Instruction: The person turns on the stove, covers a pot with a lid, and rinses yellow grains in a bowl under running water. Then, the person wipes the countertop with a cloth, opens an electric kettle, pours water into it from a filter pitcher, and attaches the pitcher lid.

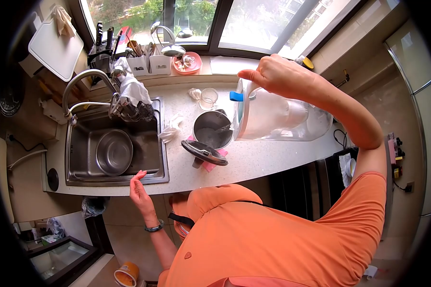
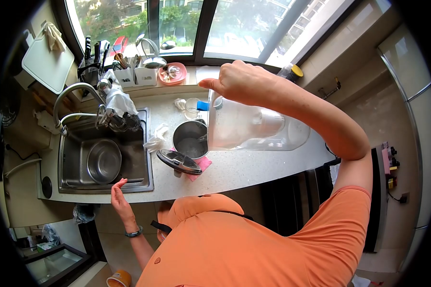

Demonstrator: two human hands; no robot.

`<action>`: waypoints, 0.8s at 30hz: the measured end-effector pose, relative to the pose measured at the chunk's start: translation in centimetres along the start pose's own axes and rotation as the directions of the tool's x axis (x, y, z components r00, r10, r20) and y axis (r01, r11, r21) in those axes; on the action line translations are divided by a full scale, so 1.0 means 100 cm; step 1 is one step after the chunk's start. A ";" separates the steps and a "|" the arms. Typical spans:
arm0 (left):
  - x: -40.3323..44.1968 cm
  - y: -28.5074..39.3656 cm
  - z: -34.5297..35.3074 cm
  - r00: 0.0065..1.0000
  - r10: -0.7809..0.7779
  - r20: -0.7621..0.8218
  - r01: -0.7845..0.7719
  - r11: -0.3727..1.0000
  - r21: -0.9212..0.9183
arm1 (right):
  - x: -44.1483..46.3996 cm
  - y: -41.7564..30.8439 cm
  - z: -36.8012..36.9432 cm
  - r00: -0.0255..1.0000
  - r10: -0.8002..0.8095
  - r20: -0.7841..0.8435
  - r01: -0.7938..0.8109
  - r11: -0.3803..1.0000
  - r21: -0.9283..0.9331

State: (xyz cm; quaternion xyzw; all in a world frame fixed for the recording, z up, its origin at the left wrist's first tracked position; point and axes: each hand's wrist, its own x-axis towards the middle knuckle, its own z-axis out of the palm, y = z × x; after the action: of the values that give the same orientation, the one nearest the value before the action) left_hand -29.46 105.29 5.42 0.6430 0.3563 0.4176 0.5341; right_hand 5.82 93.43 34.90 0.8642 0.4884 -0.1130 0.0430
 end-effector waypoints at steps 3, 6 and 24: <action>0.000 -0.001 -0.002 1.000 -0.004 0.001 0.004 1.000 -0.017 | 0.001 0.000 0.002 1.000 0.005 0.002 -0.005 1.000 -0.007; 0.000 -0.001 -0.003 1.000 -0.009 0.003 0.009 1.000 -0.025 | 0.003 0.001 0.004 1.000 0.002 0.005 -0.002 1.000 -0.006; 0.002 -0.001 -0.007 1.000 -0.006 0.004 0.006 1.000 -0.025 | 0.005 -0.003 0.001 1.000 0.009 0.006 -0.008 1.000 -0.028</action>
State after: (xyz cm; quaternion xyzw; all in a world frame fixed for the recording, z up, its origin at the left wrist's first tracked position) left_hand -30.00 105.74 5.40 0.6360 0.3516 0.4192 0.5442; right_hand 5.81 94.00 34.68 0.8652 0.4861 -0.1087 0.0569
